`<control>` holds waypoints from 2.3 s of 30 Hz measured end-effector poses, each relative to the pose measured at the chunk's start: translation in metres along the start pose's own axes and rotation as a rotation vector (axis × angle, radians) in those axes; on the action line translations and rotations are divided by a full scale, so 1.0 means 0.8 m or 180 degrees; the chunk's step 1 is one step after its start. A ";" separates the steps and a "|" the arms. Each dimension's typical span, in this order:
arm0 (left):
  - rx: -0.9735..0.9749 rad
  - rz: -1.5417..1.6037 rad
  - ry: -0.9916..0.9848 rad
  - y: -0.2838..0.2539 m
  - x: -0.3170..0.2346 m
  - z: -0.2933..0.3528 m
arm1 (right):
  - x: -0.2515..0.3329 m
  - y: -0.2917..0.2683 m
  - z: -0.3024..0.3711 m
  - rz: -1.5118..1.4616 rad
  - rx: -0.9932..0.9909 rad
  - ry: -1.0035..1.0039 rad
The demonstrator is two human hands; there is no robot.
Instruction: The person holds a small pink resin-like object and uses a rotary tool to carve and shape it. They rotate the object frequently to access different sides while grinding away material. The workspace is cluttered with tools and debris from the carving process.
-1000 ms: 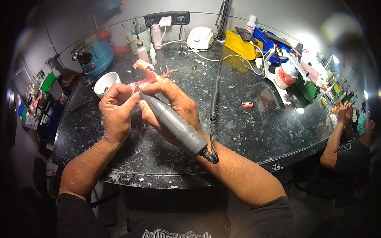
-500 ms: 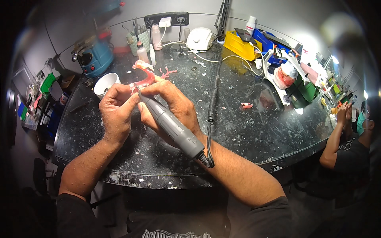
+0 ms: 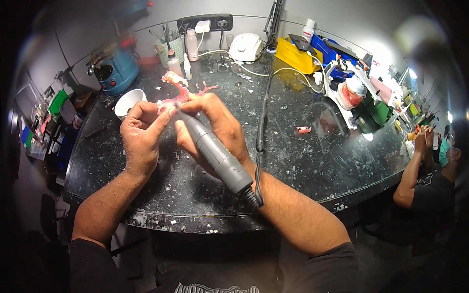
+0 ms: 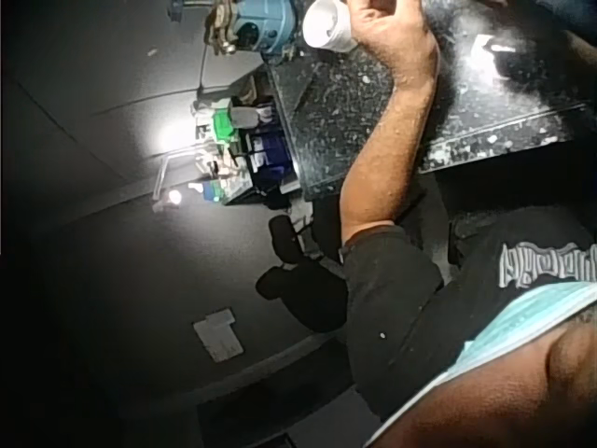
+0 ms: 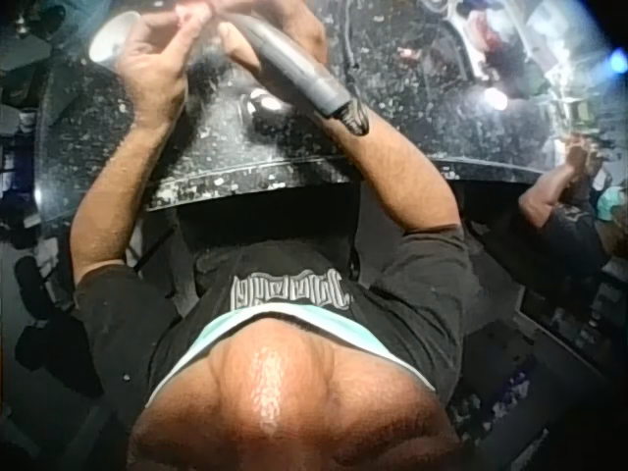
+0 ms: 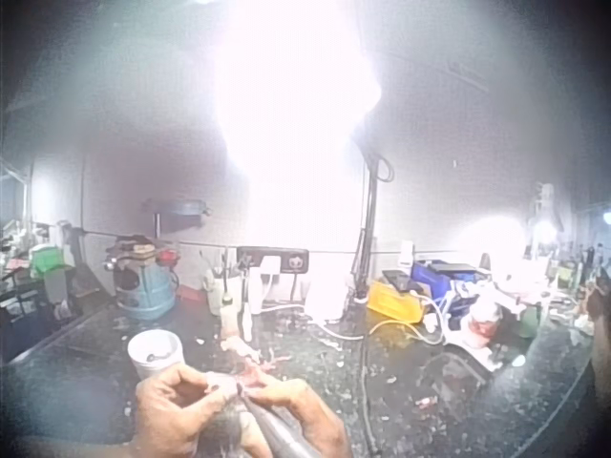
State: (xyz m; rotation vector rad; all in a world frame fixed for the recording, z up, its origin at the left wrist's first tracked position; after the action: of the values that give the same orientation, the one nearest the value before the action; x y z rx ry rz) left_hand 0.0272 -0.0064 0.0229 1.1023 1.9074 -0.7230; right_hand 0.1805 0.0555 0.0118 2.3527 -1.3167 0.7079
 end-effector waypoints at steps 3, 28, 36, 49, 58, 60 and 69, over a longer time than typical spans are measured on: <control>-0.0006 0.0029 -0.0011 -0.004 0.002 0.000 | 0.001 -0.005 0.000 0.0004 0.0019 0.0208; 0.0225 0.0746 -0.0103 -0.006 0.007 -0.011 | 0.007 -0.023 -0.013 0.0369 0.0252 -0.0100; 0.0279 0.0716 -0.0017 -0.009 0.007 -0.009 | 0.012 -0.023 -0.014 0.0699 0.0398 -0.0012; 0.0221 0.0532 0.0067 -0.006 0.008 -0.009 | 0.009 -0.022 -0.012 0.0528 0.0072 0.0150; 0.0223 0.0510 0.0029 -0.008 0.007 -0.009 | 0.009 -0.022 -0.011 0.0724 0.0273 0.0043; 0.0217 0.0525 0.0012 -0.008 0.006 -0.009 | 0.008 -0.022 -0.011 0.0704 0.0308 0.0175; 0.0210 0.0550 0.0002 -0.007 0.004 -0.008 | 0.009 -0.019 -0.010 0.0620 0.0218 0.0330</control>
State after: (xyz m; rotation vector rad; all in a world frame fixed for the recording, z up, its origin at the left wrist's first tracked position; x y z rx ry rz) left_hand 0.0185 -0.0023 0.0238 1.2906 1.7736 -0.6925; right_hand 0.1951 0.0624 0.0217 2.2259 -1.5113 0.9338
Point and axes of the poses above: each hand's wrist, its own z-axis away from the middle knuckle, its own y-axis out of the palm, x = y × z, the point moved 1 cm from there along -z, towards the middle knuckle, and after that the axes turned 13 degrees about -z, right-handed, at the moved point
